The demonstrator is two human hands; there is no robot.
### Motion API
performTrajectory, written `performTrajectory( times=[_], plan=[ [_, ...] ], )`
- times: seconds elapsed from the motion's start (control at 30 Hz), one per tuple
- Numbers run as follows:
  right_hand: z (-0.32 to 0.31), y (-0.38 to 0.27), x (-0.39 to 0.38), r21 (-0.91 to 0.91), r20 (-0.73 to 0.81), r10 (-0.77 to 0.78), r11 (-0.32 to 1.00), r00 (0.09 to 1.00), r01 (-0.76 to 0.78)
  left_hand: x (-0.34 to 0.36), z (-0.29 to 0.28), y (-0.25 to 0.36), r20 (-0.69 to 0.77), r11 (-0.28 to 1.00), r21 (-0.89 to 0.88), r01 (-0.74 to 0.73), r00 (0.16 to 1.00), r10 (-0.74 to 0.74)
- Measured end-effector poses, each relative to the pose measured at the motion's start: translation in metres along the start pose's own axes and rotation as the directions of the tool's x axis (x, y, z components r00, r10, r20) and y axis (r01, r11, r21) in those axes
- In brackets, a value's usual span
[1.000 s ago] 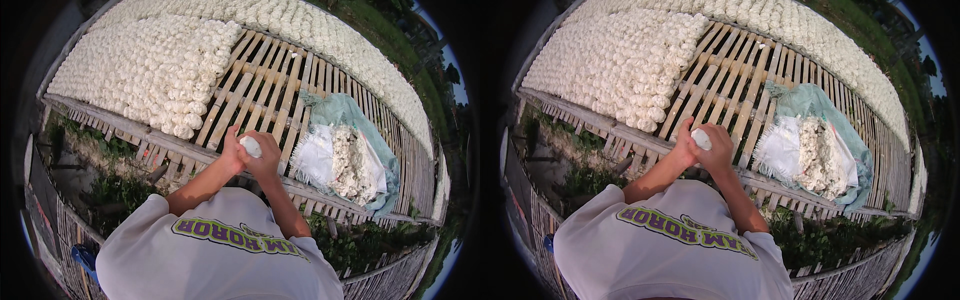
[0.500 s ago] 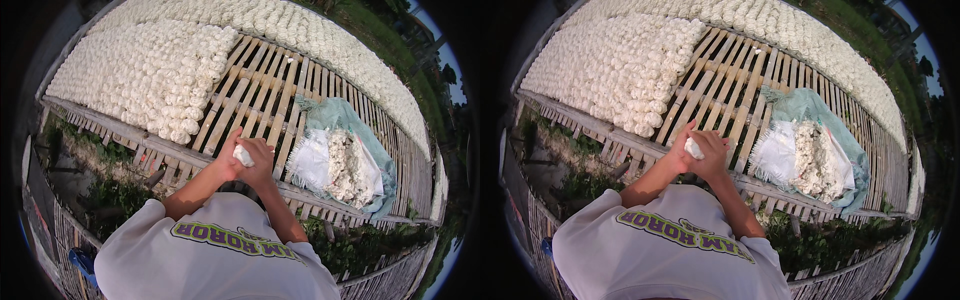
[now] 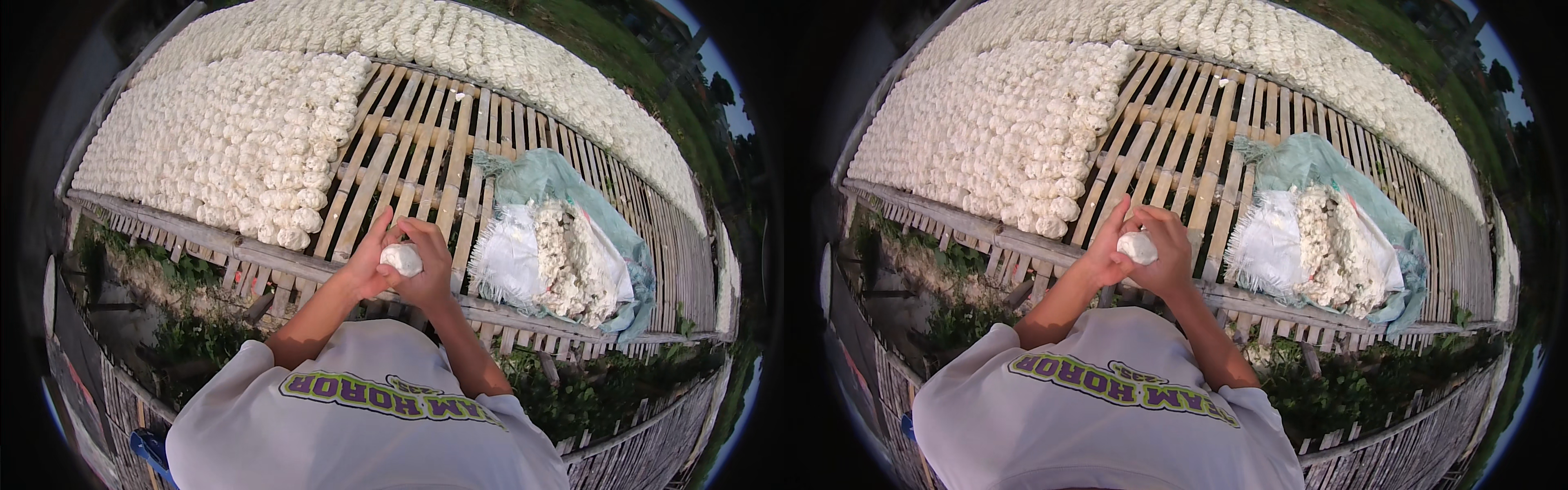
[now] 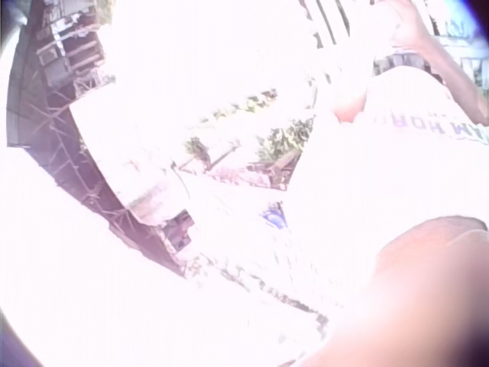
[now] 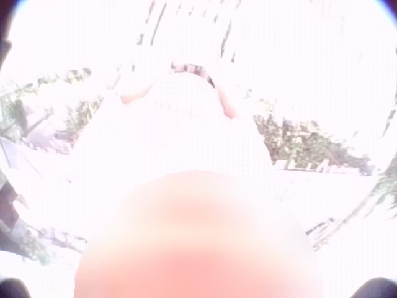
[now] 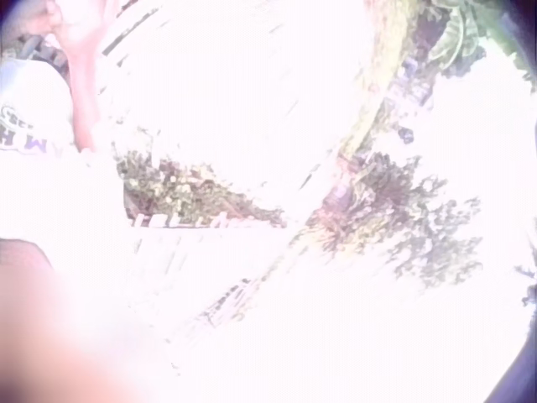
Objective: The person repeatedly scoops a white dough-like material from a cloth, rolls it into a ball between their hands, and places it on a bamboo rack. The process is repeated continuously, filling the rack with uniform dough balls.
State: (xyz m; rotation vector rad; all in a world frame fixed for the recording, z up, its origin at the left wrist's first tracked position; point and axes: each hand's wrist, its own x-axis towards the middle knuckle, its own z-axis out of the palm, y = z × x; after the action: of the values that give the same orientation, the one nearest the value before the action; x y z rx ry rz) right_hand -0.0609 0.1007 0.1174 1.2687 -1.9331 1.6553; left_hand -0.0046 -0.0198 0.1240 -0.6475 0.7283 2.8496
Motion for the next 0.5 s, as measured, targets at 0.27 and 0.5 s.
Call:
performTrajectory(
  times=[0.27,0.5],
  plan=[
    [0.005,0.006,-0.013,-0.015,0.021,0.052,0.999,0.998,-0.052,0.009,-0.015,-0.008,-0.019,0.983,-0.143,0.112,0.993,-0.116],
    [0.002,0.003,-0.011,-0.050,0.104,0.169,0.985,0.980,-0.164,0.020,-0.042,-0.016,0.062,0.980,-0.152,0.127,0.991,-0.119]
  ],
)
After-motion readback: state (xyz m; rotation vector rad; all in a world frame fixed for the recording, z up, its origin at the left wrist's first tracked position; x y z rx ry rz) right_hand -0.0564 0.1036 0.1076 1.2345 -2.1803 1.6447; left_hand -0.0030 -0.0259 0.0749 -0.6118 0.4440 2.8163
